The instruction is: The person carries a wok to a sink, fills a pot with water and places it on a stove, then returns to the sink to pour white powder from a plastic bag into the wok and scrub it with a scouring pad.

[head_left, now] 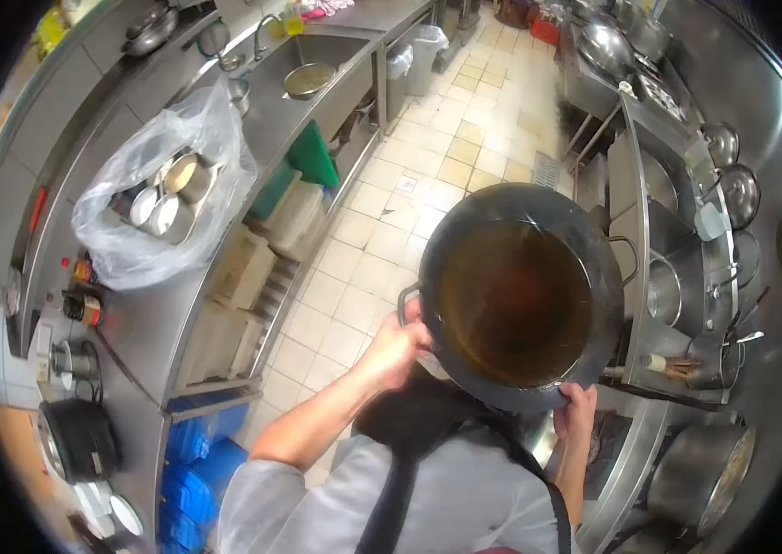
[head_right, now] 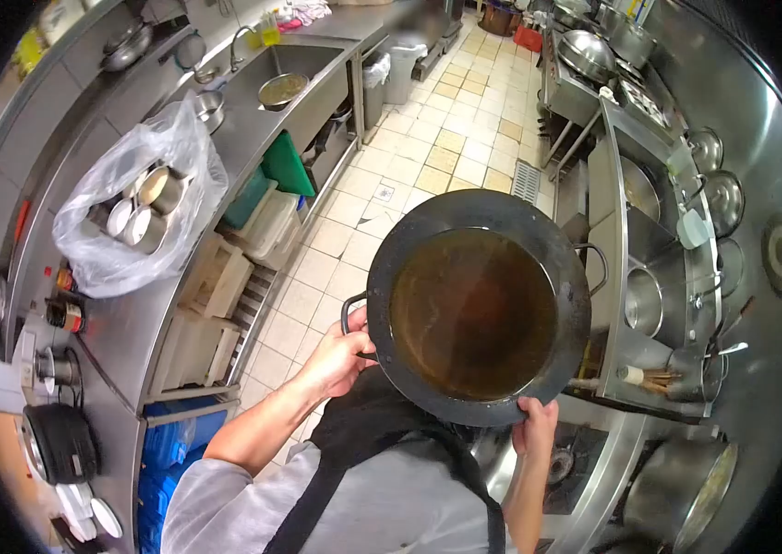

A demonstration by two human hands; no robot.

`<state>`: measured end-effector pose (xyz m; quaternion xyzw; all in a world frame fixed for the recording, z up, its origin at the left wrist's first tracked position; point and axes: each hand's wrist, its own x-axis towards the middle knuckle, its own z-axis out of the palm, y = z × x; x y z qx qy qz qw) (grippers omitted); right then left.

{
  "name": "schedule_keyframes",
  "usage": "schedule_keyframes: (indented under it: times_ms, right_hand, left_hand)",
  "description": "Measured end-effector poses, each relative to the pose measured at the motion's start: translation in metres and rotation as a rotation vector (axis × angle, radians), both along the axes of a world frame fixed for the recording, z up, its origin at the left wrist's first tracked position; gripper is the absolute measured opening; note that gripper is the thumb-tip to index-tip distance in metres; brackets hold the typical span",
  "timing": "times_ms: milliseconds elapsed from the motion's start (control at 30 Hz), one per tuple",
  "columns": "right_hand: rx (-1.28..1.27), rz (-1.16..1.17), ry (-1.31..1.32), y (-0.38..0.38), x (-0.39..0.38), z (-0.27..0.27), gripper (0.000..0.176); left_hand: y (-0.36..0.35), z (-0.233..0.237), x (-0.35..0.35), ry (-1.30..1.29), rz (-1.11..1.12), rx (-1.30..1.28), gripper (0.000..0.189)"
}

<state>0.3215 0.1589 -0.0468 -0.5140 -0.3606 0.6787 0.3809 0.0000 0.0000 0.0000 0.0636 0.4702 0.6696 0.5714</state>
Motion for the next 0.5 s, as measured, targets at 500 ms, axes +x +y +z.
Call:
schedule_keyframes:
  times_ms: [500]
  right_hand:
    - [0.021, -0.170, -0.035, 0.171, -0.227, 0.026, 0.021]
  left_hand:
    - [0.213, 0.006, -0.242, 0.023, -0.176, 0.079, 0.066]
